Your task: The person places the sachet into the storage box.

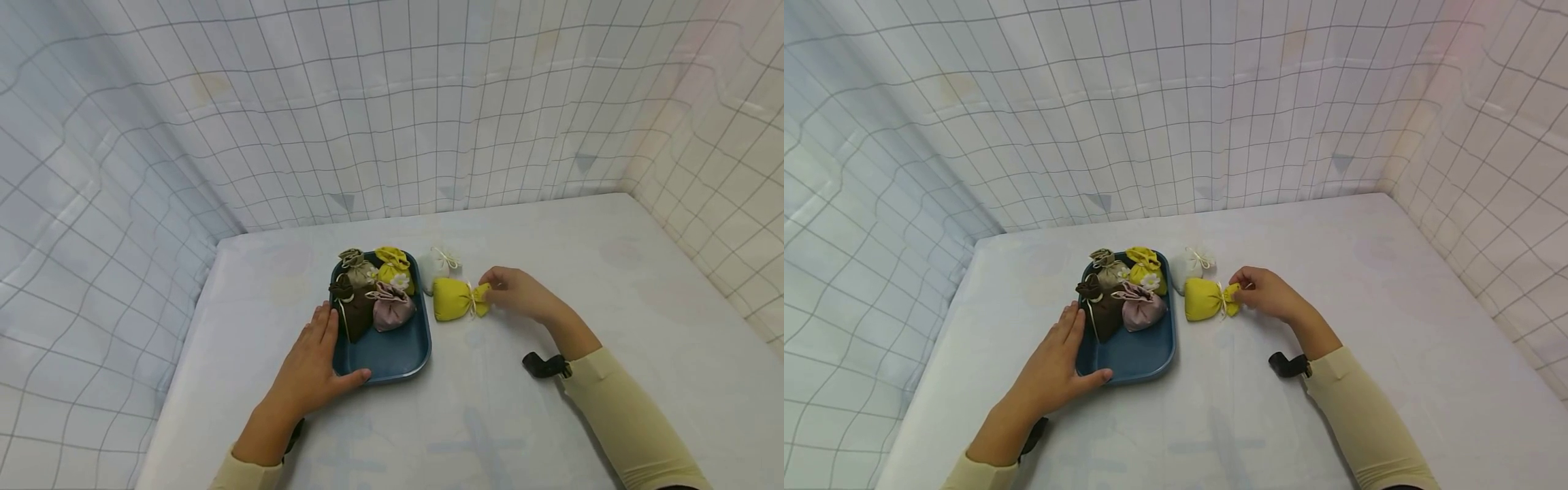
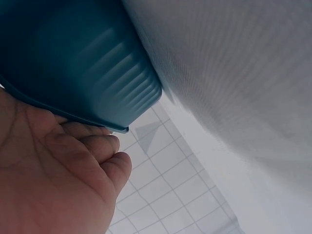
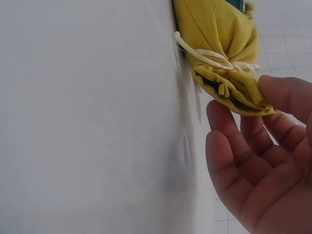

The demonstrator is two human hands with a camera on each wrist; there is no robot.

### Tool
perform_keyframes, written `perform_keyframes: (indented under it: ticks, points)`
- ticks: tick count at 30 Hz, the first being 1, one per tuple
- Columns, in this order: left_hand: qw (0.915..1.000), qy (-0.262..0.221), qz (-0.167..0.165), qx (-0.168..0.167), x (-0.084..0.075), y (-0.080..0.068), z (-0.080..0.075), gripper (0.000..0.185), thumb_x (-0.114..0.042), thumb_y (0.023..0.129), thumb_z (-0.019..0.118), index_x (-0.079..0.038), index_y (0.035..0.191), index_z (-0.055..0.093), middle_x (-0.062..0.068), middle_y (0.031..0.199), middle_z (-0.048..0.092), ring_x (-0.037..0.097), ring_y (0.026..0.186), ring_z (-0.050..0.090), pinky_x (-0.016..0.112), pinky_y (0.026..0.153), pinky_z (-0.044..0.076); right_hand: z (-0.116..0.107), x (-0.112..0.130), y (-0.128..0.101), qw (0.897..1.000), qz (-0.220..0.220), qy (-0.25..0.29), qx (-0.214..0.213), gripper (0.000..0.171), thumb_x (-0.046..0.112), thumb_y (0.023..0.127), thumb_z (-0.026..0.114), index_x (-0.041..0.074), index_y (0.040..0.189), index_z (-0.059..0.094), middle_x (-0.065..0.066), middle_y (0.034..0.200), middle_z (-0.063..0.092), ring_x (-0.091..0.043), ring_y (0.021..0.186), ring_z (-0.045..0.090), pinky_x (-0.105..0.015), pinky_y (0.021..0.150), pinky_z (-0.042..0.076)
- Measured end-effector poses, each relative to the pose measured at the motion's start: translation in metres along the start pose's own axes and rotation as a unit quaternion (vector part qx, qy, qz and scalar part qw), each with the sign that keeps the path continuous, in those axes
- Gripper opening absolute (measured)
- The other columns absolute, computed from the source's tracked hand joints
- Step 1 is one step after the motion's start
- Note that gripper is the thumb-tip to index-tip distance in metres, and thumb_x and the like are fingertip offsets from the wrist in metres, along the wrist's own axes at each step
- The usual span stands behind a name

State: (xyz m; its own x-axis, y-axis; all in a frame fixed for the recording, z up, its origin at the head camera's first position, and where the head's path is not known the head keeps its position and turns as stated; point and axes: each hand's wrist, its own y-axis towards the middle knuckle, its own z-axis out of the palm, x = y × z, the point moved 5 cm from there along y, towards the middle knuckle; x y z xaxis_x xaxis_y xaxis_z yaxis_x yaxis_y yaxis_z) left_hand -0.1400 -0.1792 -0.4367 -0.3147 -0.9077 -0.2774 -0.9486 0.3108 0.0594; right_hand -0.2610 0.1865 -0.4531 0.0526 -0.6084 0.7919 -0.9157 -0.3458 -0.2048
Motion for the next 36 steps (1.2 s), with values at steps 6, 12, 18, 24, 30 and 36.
perform_keyframes:
  ticks: [6,12,18,24,30,36]
  points:
    - [1.0000,0.000,0.002,-0.002,0.000,-0.001,-0.001,0.122,-0.080,0.079,0.057,0.005,0.156,0.017,0.021,0.164,0.008,0.035,0.150,0.009,0.053,0.117,0.021,-0.002,0.011,-0.001,0.999,-0.040,0.024,-0.011,0.020,0.016,0.096,0.063,0.009,0.115,0.062,-0.008,0.108,0.065,-0.023,0.092,0.060,-0.039,0.080,0.049]
    - [1.0000,0.002,0.002,-0.003,0.000,0.000,0.000,0.122,-0.081,0.079,0.057,0.005,0.156,0.017,0.021,0.164,0.008,0.035,0.150,0.009,0.053,0.117,0.020,-0.001,0.018,-0.001,0.996,-0.063,0.057,-0.020,0.023,0.012,0.097,0.061,0.005,0.118,0.059,-0.011,0.111,0.065,-0.025,0.094,0.061,-0.045,0.081,0.052]
    - [1.0000,0.000,0.003,-0.003,0.001,0.000,0.000,0.122,-0.080,0.079,0.057,0.005,0.156,0.017,0.021,0.164,0.007,0.035,0.150,0.009,0.053,0.117,0.020,-0.002,0.031,-0.004,0.993,-0.085,0.074,-0.039,0.024,0.009,0.096,0.063,0.004,0.119,0.058,-0.012,0.108,0.063,-0.026,0.092,0.059,-0.049,0.081,0.053]
    - [0.9999,-0.001,0.009,-0.004,0.000,0.000,0.000,0.121,-0.079,0.079,0.058,0.005,0.156,0.016,0.021,0.164,0.008,0.035,0.150,0.009,0.053,0.117,0.020,-0.003,0.042,-0.006,0.991,-0.100,0.078,-0.042,0.020,0.010,0.097,0.063,0.003,0.115,0.059,-0.012,0.105,0.064,-0.026,0.090,0.059,-0.047,0.079,0.055]
    - [1.0000,0.001,0.008,-0.005,0.001,0.000,0.000,0.122,-0.080,0.079,0.057,0.005,0.156,0.016,0.022,0.163,0.009,0.035,0.150,0.009,0.053,0.117,0.020,-0.001,0.053,-0.008,0.990,-0.117,0.061,-0.046,0.015,0.009,0.096,0.062,0.006,0.111,0.061,-0.009,0.103,0.065,-0.025,0.093,0.060,-0.038,0.076,0.053]
    - [0.9999,0.003,0.008,-0.007,0.001,0.000,0.000,0.122,-0.080,0.079,0.058,0.005,0.156,0.017,0.022,0.163,0.009,0.036,0.150,0.009,0.053,0.117,0.020,0.002,0.059,-0.009,0.989,-0.132,0.050,-0.043,0.013,0.006,0.095,0.062,0.006,0.108,0.063,-0.007,0.101,0.065,-0.024,0.095,0.060,-0.032,0.074,0.052]
